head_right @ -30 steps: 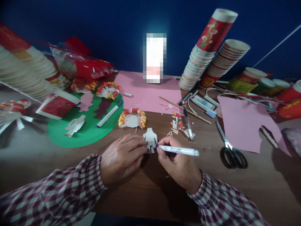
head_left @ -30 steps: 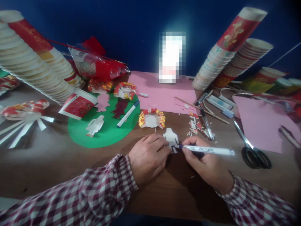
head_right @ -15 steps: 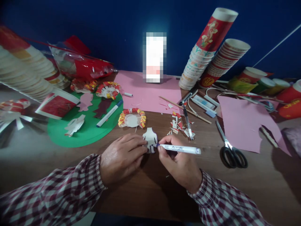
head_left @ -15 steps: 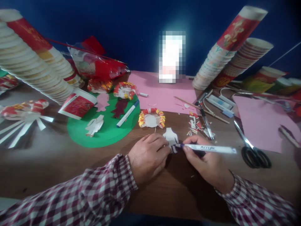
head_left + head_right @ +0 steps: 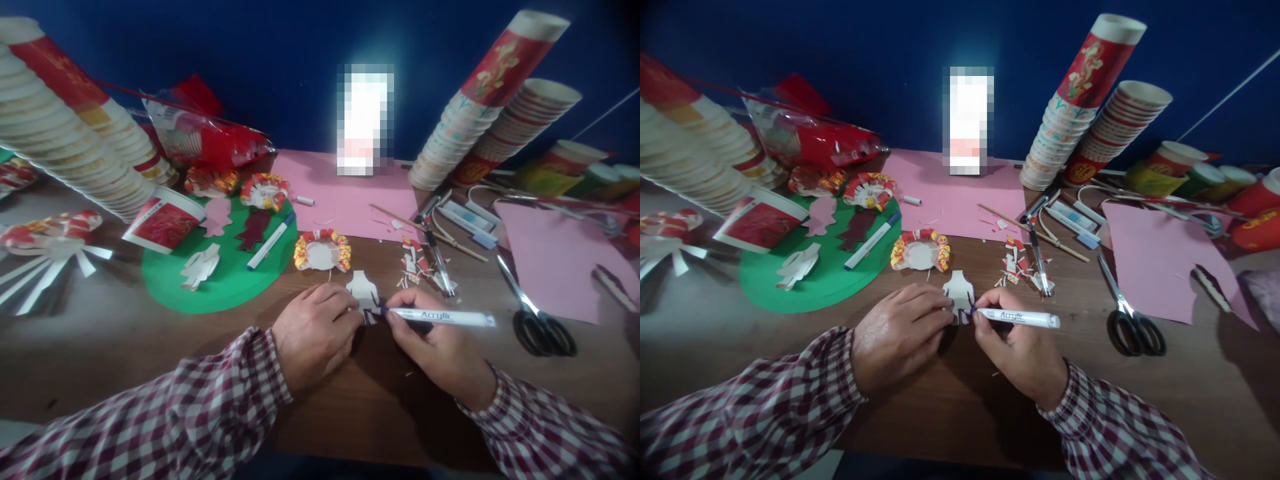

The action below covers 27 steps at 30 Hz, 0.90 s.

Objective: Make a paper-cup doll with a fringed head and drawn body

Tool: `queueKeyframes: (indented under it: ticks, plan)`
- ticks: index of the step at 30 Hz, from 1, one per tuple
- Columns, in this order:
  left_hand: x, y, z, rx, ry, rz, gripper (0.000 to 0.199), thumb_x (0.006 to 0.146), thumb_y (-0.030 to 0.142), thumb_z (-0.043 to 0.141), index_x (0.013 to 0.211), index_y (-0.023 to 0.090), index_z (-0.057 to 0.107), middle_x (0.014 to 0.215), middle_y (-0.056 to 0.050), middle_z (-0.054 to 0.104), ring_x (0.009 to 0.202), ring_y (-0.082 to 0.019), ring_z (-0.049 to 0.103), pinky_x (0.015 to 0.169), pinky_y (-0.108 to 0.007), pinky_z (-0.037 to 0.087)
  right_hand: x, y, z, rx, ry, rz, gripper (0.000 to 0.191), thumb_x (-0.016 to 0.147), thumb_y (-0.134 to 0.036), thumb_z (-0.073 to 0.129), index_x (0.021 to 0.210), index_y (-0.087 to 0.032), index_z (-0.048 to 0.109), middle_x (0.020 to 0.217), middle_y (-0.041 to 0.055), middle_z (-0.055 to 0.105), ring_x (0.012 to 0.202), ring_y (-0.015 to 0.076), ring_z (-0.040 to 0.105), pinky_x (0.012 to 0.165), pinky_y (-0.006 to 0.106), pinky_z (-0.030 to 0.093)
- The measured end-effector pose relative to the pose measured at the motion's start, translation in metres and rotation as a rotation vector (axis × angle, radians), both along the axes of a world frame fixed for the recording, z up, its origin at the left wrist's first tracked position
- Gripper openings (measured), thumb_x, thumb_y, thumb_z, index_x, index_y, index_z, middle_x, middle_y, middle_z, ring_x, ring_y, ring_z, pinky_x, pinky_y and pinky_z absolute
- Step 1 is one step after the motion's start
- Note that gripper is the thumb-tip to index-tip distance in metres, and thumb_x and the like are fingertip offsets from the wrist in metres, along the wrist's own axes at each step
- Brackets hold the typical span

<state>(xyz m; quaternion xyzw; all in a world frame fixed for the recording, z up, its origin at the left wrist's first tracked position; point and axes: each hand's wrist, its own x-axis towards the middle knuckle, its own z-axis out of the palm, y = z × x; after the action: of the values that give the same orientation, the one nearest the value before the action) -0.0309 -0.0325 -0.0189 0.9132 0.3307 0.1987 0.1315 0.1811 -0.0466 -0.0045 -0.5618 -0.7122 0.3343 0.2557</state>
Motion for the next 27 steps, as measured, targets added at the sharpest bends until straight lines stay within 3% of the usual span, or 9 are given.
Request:
queueKeyframes:
  ticks: [5, 11, 27]
  plan:
    - [0.0, 0.0003, 0.0009, 0.017, 0.001, -0.004, 0.018, 0.088, 0.018, 0.046, 0.099, 0.015, 0.06, 0.108, -0.008, 0.061, 0.105, -0.024, 0.051, 0.089, -0.042, 0.048, 0.0003, -0.0009, -0.0012, 0.001, 0.041, -0.045, 0.008, 0.087, -0.029, 0.051, 0.083, -0.022, 0.053, 0.058, -0.0037, 0.051, 0.048, 0.0114, 0.046, 0.043, 0.023, 0.037]
    - [0.0, -0.0002, 0.0002, 0.015, 0.003, 0.004, 0.017, 0.089, 0.019, 0.046, 0.098, 0.015, 0.06, 0.108, -0.007, 0.061, 0.106, -0.024, 0.051, 0.09, -0.041, 0.047, 0.0, 0.0003, -0.0016, 0.012, 0.004, -0.013, 0.011, 0.088, -0.031, 0.051, 0.086, -0.021, 0.055, 0.073, 0.0019, 0.061, 0.064, 0.0152, 0.056, 0.046, 0.023, 0.039]
    - [0.0004, -0.0005, 0.0, 0.017, -0.002, 0.002, 0.017, 0.089, 0.019, 0.046, 0.098, 0.015, 0.06, 0.107, -0.006, 0.061, 0.106, -0.023, 0.051, 0.09, -0.041, 0.047, -0.0004, 0.0003, -0.0016, 0.01, -0.022, 0.019, 0.014, 0.09, -0.034, 0.049, 0.09, -0.022, 0.056, 0.075, 0.0013, 0.064, 0.066, 0.0151, 0.058, 0.051, 0.024, 0.043]
